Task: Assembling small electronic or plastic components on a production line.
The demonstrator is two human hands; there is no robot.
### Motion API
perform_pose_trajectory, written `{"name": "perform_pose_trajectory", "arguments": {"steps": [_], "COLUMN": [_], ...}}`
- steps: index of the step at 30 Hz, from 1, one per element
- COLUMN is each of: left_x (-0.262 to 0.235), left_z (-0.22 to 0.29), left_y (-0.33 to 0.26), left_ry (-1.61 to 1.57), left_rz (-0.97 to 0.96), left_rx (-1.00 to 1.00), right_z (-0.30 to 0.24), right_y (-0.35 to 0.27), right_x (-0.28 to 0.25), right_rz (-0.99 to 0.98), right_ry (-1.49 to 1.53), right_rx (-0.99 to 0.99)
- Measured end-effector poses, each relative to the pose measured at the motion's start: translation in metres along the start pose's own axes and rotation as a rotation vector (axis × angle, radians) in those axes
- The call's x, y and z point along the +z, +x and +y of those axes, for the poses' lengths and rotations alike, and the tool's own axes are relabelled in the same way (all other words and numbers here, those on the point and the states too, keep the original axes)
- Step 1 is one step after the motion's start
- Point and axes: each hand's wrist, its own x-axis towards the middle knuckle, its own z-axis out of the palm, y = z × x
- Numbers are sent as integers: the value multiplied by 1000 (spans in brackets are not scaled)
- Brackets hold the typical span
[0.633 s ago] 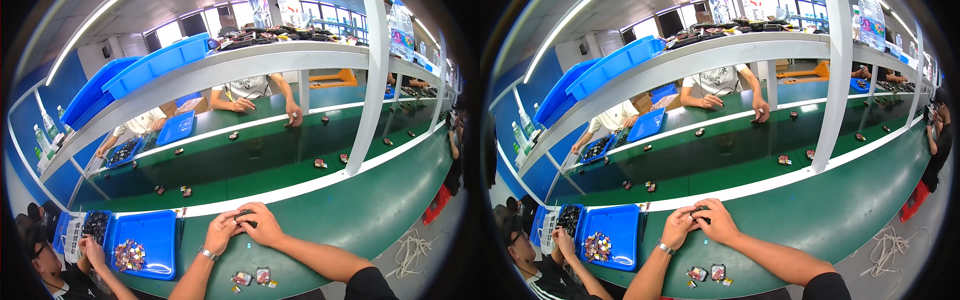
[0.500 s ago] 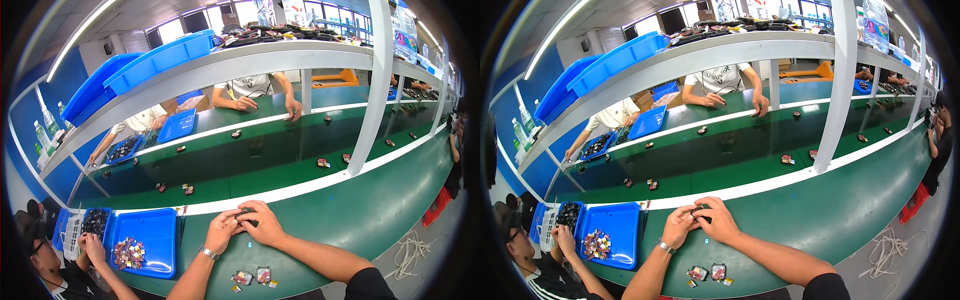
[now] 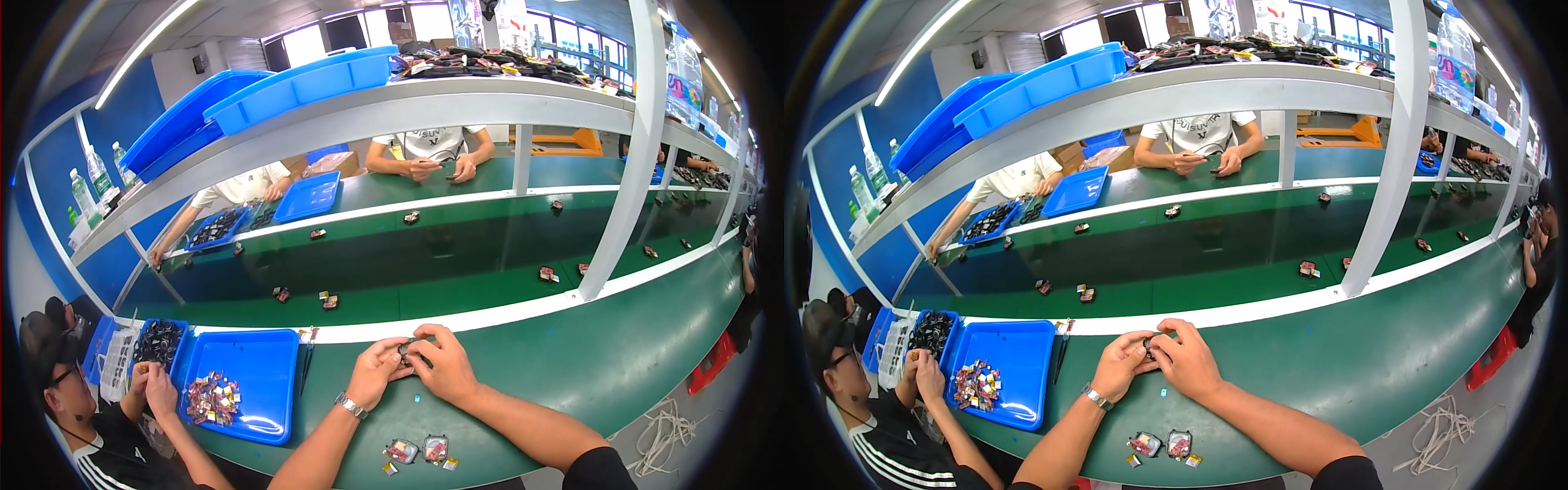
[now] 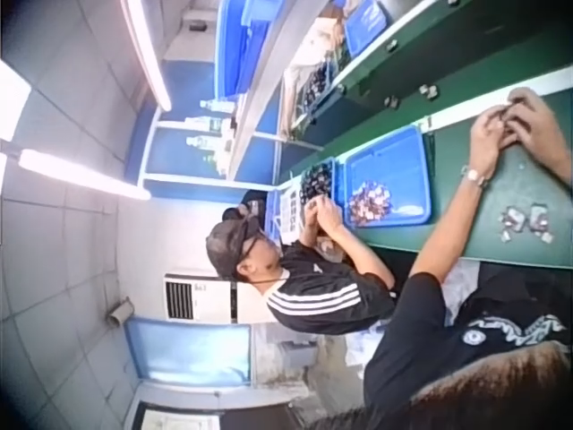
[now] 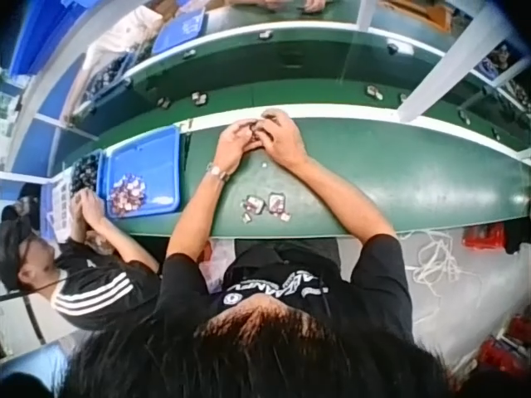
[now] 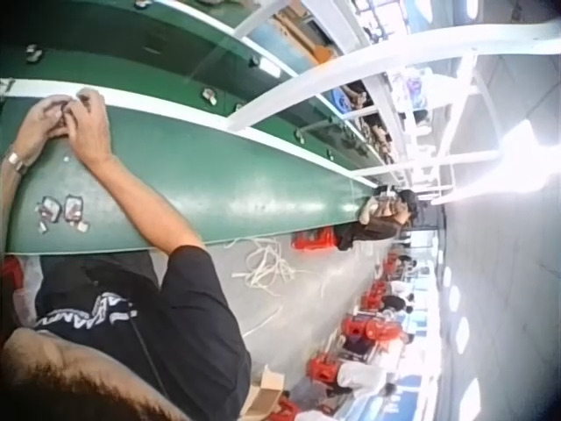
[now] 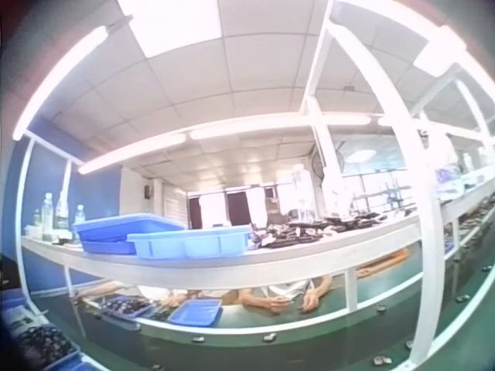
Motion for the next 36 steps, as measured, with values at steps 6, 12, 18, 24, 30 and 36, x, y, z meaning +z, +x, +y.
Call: {"name": "perform_pose_trajectory", "arguments": {"steps": [6, 12, 18, 24, 30, 36], "left_x": [2, 4, 3, 8, 12, 11], "left_z": [3, 6, 6, 8, 5, -6], "left_y": [0, 0, -1, -2, -2, -1], "left_ry": [10, 3, 18, 19, 109, 216], "left_rz": [4, -5, -14, -10, 43, 147], "left_rx": [-13, -29, -36, -32, 36, 96], "right_z": [3, 4, 2, 3, 3, 2], "right_y": [2, 2, 2, 0, 4, 0], "right_x": [1, 2, 2, 4, 1, 8], "right_rz": [-41, -33, -31, -24, -10, -22], "right_ry": [-84, -163, -156, -173, 0, 327], "right_rx": [-119, -163, -120, -113, -97, 306]}}
